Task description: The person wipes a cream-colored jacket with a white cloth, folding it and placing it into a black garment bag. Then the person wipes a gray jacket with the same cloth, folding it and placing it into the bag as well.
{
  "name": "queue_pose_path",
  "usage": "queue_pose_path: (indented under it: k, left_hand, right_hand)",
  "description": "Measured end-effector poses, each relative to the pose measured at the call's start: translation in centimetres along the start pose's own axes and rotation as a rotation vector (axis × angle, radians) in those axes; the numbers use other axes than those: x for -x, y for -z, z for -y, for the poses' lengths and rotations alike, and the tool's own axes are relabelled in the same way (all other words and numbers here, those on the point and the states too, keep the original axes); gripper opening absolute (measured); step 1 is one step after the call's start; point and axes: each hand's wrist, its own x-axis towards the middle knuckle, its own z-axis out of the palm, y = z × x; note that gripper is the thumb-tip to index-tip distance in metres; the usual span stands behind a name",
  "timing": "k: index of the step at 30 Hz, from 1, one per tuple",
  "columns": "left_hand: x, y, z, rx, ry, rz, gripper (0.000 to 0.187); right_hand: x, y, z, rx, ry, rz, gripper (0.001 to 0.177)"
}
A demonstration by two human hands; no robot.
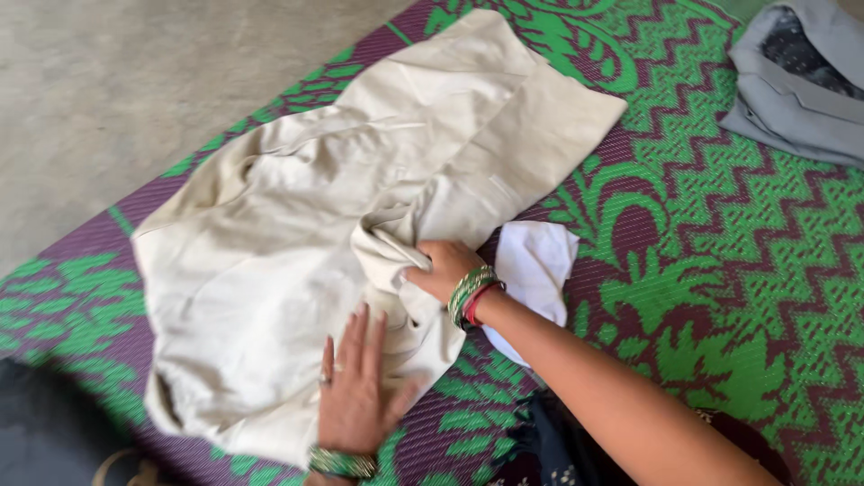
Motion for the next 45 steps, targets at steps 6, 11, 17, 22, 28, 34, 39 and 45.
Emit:
queue_pose_path:
  k: [6,11,17,22,28,34,39,45]
  left_hand:
    - [4.0,3.7,1.3,-0.461,0.239,0.041,0.098]
    - [2.7,7.6,8.3,-0.185,0.568,0.216,0.040]
    - [-4.3,8.3,15.8,0.192,0.529,0.064,0.035]
    - [-9.1,7.6,19.0,0.277,0.480,0.117,0.037]
    - [-10.2,5.9,19.8,-0.245,0.743,0.255,0.039]
    - [-8.5,1.0,16.1,-0.431,0.216,0.064,0.056]
    - [-7.7,-0.7,11.0,-0.143,0.141,0.171,0.081]
    - [-10.0,-1.8,8.8,-0.471,0.002,0.090,0.072]
  right_hand:
    - [-2.5,1.2,7.3,-1.173,0.151,-0.054,0.022]
    - [-4.9,7.4,9.7,-1.176,0.371,-0.495,0.024]
    - [-2.5,11.4,10.8,-0.235,0.683,-0.885,0.029]
    - [1.8,12.5,8.3,0.352,0.686,-1.010,0.032]
    - [1.4,3.9,0.3,0.444,0.447,-0.760,0.037]
    - [0.4,-1.7,-8.6,0.059,0.055,-0.624,0.034]
    - [-0.5,0.2,-13.3,0.157,-0.168,-0.821,0.045]
    - [-2.5,5.0,-17.3,0.207,-0.389,-0.684,0.046]
